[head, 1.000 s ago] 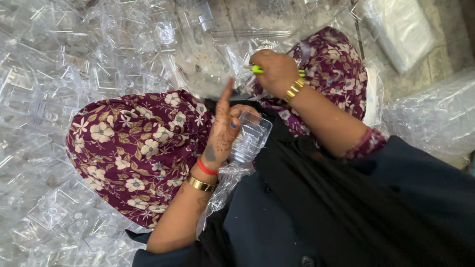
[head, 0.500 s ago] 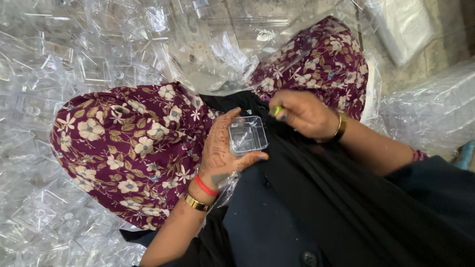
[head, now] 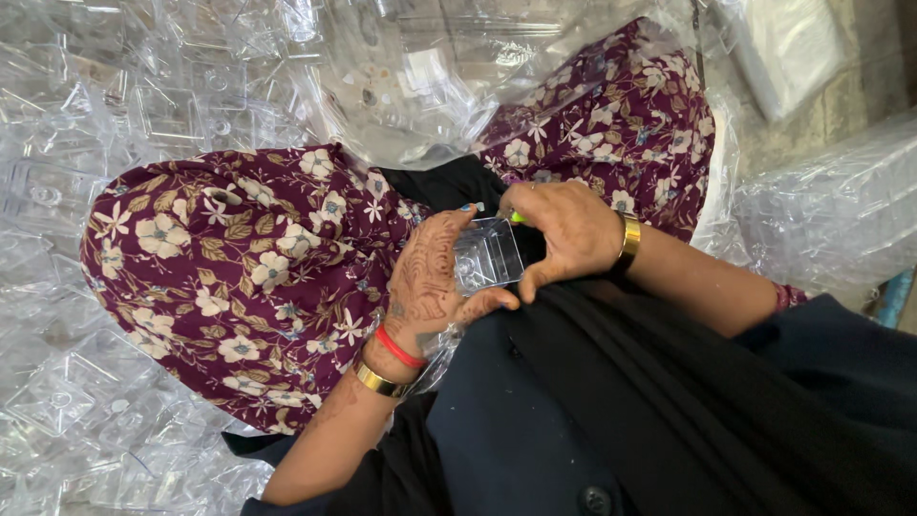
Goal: The person sits on the floor among piles of clear plastic boxes and assembles them one at a time, folding and snapping the plastic pieces together by hand and stacking the finished boxes on their lap. They occasionally reach aside to pick up the next unassembled box.
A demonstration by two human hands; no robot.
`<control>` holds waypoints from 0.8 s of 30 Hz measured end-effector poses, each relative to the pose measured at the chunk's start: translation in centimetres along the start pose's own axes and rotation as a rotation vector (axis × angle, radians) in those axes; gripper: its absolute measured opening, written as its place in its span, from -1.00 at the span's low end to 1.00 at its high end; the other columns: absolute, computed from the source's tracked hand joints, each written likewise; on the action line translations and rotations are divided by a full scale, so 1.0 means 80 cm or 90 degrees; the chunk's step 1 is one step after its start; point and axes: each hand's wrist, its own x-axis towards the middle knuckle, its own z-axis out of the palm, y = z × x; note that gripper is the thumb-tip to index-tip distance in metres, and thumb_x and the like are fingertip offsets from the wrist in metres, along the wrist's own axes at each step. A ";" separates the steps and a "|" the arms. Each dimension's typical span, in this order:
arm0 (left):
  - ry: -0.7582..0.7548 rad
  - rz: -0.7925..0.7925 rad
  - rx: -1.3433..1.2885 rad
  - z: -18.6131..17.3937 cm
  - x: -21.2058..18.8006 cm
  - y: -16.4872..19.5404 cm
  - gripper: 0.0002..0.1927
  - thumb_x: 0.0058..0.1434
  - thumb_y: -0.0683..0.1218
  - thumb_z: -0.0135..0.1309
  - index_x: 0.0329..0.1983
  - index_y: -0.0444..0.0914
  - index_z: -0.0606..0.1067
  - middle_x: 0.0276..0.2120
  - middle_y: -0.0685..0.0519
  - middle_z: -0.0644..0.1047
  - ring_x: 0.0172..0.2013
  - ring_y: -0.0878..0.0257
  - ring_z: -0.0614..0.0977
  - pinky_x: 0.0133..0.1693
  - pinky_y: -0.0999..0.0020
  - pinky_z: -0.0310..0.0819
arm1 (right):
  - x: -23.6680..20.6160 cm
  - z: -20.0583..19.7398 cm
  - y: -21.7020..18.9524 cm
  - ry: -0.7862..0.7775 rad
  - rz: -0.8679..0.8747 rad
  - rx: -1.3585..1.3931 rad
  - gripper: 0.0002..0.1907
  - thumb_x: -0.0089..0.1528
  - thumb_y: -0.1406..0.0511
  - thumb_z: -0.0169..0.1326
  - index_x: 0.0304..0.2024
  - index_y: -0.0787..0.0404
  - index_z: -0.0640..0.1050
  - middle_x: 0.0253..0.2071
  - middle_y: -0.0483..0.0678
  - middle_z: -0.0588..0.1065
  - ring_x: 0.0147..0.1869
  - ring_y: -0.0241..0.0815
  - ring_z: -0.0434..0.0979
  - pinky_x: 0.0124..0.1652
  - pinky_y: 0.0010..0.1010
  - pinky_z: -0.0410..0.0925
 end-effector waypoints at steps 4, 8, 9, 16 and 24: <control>0.002 0.008 0.021 0.005 -0.002 -0.005 0.01 0.00 0.43 0.24 0.30 -0.35 0.37 0.12 -0.16 0.51 0.14 -0.09 0.57 0.20 0.06 0.47 | 0.000 0.003 0.005 -0.002 -0.013 -0.019 -0.04 -0.13 -0.43 0.15 -0.14 0.23 0.43 -0.37 0.04 0.49 -0.29 0.14 0.55 -0.33 -0.13 0.37; 0.011 0.023 0.038 0.008 -0.003 -0.011 -0.04 -0.01 0.43 0.25 0.22 -0.35 0.41 0.10 -0.18 0.51 0.15 -0.12 0.56 0.21 0.03 0.46 | -0.003 0.013 0.007 0.023 -0.038 -0.101 -0.12 -0.04 -0.40 0.13 -0.20 0.23 0.45 -0.49 0.03 0.45 -0.39 0.11 0.52 -0.41 -0.13 0.34; 0.013 0.024 0.045 0.009 -0.003 -0.012 -0.05 -0.01 0.43 0.25 0.21 -0.36 0.42 0.10 -0.19 0.51 0.15 -0.13 0.56 0.21 0.02 0.46 | -0.005 0.015 0.007 0.034 -0.047 -0.131 -0.14 0.01 -0.38 0.12 -0.19 0.24 0.45 -0.51 0.03 0.43 -0.41 0.10 0.51 -0.44 -0.13 0.33; 0.034 0.026 0.070 0.012 -0.002 -0.016 -0.08 0.01 0.41 0.27 0.17 -0.37 0.42 0.07 -0.19 0.49 0.12 -0.14 0.55 0.20 0.02 0.45 | -0.017 0.029 -0.002 0.084 -0.029 -0.240 -0.34 0.16 -0.28 0.04 -0.30 0.18 0.43 -0.53 -0.02 0.43 -0.46 0.02 0.51 -0.48 -0.20 0.33; 0.070 -0.001 0.096 0.018 -0.003 -0.018 -0.06 0.04 0.42 0.27 0.20 -0.38 0.40 0.08 -0.19 0.49 0.12 -0.15 0.54 0.20 0.03 0.46 | -0.023 0.040 -0.017 0.137 -0.023 -0.208 -0.47 0.35 -0.16 0.04 -0.34 0.12 0.45 -0.52 -0.12 0.43 -0.46 -0.07 0.52 -0.46 -0.24 0.33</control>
